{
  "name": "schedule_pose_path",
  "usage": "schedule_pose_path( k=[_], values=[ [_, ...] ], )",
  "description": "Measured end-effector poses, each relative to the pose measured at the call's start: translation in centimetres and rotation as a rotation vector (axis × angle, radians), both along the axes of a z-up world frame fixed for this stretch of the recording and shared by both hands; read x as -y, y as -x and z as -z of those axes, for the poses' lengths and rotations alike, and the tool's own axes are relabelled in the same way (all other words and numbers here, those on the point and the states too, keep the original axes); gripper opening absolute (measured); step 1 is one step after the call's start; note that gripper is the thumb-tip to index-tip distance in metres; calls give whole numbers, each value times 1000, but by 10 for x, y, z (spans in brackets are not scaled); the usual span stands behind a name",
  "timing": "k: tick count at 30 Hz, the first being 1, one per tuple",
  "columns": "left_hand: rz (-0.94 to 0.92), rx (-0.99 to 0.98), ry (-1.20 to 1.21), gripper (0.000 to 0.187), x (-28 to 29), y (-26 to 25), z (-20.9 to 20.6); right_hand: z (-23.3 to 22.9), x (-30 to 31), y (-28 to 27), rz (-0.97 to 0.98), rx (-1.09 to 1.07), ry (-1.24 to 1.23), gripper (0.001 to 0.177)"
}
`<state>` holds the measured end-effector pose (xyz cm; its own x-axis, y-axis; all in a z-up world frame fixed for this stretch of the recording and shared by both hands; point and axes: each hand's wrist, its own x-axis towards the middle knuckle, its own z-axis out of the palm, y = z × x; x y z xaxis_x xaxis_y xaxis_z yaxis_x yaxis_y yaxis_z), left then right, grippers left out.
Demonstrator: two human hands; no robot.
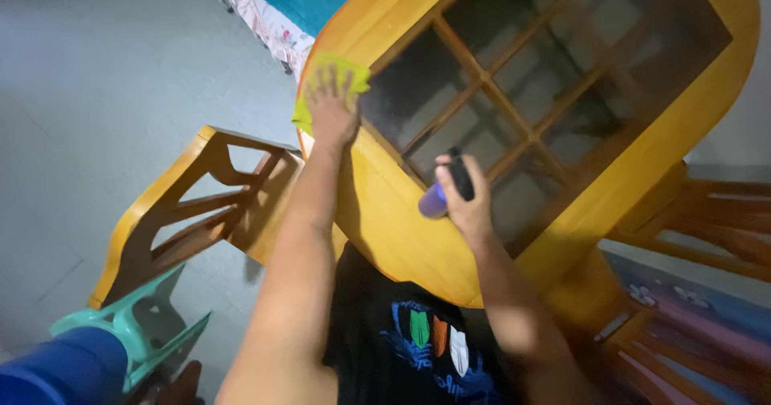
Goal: The person cleans a wooden dining table with a glass top and a matching wooden chair using a spray bottle and a yellow cloth. They spray the surfaces and wipe them down, moving around the furniture to reach different areas.
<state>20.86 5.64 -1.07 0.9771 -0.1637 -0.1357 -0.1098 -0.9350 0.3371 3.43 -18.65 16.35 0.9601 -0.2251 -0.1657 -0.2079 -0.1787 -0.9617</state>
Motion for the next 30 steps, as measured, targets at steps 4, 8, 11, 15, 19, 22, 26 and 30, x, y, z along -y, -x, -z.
schedule_pose_path(
  k=[4, 8, 11, 15, 19, 22, 26, 30],
  values=[
    [363, -14, 36, 60, 4, 61, -11, 8, 23, -12, 46, 341, 285, 24],
    [435, -25, 71, 66, -30, 56, -21, 14, 36, -30, 150, 216, 168, 29],
    [128, 53, 35, 64, -31, 16, -7, 21, 45, -42, 190, 132, 249, 34],
    [-42, 133, -7, 60, 0, -19, 18, 31, 49, -57, 219, 189, 303, 38],
    [194, 32, -49, 61, 34, 10, 8, 38, 47, -67, 239, 203, 305, 37],
    [432, -30, -38, 65, 52, 52, -16, 43, 47, -69, 251, 166, 241, 38],
    [599, -178, 181, 75, 20, 75, -34, 54, 48, -65, 291, 40, 260, 40],
    [269, -127, 38, 73, -35, 42, -34, 67, 46, -57, 276, 212, 240, 39]
  ],
)
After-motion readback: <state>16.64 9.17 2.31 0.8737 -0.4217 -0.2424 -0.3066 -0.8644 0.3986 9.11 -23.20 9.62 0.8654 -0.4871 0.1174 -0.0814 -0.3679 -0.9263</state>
